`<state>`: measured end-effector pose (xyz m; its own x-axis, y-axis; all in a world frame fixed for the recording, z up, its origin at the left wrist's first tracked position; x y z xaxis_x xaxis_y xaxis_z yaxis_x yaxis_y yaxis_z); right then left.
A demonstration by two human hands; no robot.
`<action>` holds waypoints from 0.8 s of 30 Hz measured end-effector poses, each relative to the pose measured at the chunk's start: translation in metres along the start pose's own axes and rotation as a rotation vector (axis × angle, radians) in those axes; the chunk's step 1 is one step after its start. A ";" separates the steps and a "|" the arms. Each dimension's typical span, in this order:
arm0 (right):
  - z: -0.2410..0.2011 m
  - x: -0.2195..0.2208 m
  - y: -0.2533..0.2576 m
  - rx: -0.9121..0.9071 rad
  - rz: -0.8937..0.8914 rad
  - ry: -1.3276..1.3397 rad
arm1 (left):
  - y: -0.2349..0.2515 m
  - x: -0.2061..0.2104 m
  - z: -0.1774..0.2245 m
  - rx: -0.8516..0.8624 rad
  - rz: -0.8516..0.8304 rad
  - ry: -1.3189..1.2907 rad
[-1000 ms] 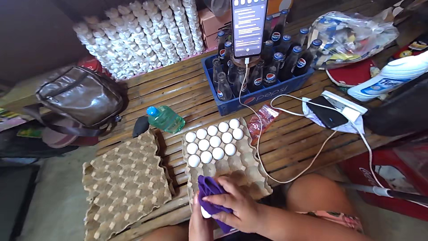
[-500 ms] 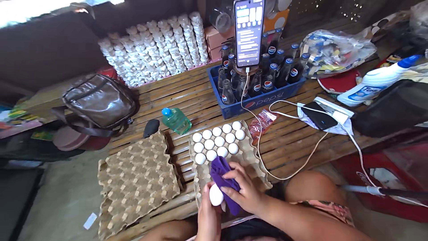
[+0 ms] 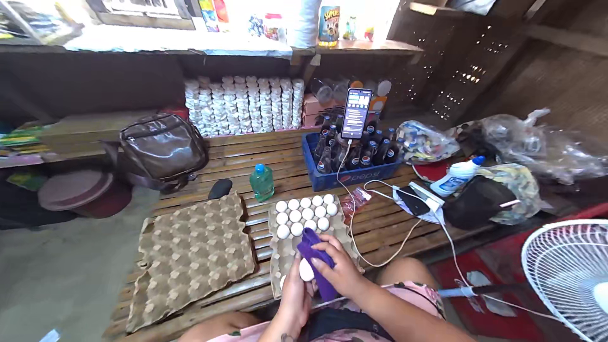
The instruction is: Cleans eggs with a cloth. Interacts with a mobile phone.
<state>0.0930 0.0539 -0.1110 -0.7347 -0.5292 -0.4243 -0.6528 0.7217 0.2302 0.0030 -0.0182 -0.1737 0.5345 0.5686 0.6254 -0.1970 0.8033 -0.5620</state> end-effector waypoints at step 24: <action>-0.019 -0.097 0.069 0.264 -0.272 -0.165 | 0.000 -0.002 -0.005 -0.026 -0.119 -0.134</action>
<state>0.1151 0.1466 -0.0374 -0.4888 -0.6529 -0.5786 -0.7335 0.6666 -0.1326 0.0062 -0.0198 -0.1775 0.4377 0.4896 0.7541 -0.1168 0.8626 -0.4923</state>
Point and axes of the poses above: each hand's wrist, its own y-axis towards the middle knuckle, its own x-axis out of the palm, z = x × y, the point moved 7 cm from there along y, towards the middle knuckle, and after that the axes turned 5 degrees about -x, right-handed, at the moved point
